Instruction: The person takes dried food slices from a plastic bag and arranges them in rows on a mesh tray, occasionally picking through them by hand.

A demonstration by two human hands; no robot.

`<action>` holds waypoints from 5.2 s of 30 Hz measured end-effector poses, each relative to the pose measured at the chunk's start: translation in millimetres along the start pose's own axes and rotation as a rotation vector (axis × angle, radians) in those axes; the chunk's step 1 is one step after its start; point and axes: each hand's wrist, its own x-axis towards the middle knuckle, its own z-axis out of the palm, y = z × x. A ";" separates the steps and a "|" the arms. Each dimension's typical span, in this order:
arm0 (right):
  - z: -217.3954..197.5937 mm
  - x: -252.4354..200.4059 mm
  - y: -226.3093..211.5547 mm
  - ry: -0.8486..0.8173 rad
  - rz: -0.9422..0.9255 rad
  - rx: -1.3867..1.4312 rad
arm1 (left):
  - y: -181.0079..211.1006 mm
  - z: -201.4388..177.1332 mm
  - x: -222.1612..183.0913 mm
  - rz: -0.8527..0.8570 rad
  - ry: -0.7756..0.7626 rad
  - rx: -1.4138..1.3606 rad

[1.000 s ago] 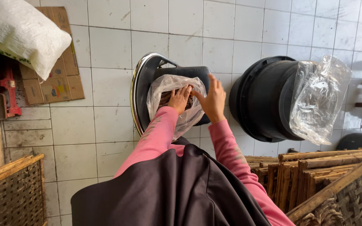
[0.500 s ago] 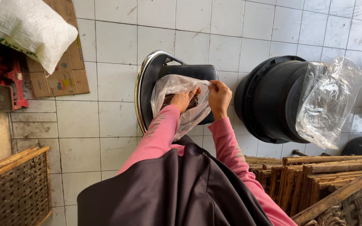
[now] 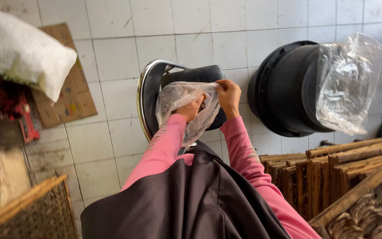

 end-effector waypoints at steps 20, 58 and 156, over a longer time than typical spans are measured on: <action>-248.9 -295.5 -63.1 0.169 0.083 0.108 | -9.2 -31.8 44.4 -0.237 0.057 -0.476; -690.3 -622.8 342.7 0.912 0.999 -0.624 | 755.9 -60.8 -198.2 1.181 -1.127 -0.762; 130.8 -15.7 98.9 -0.329 -0.752 -0.922 | 57.2 -42.0 -86.5 -0.754 0.175 -2.030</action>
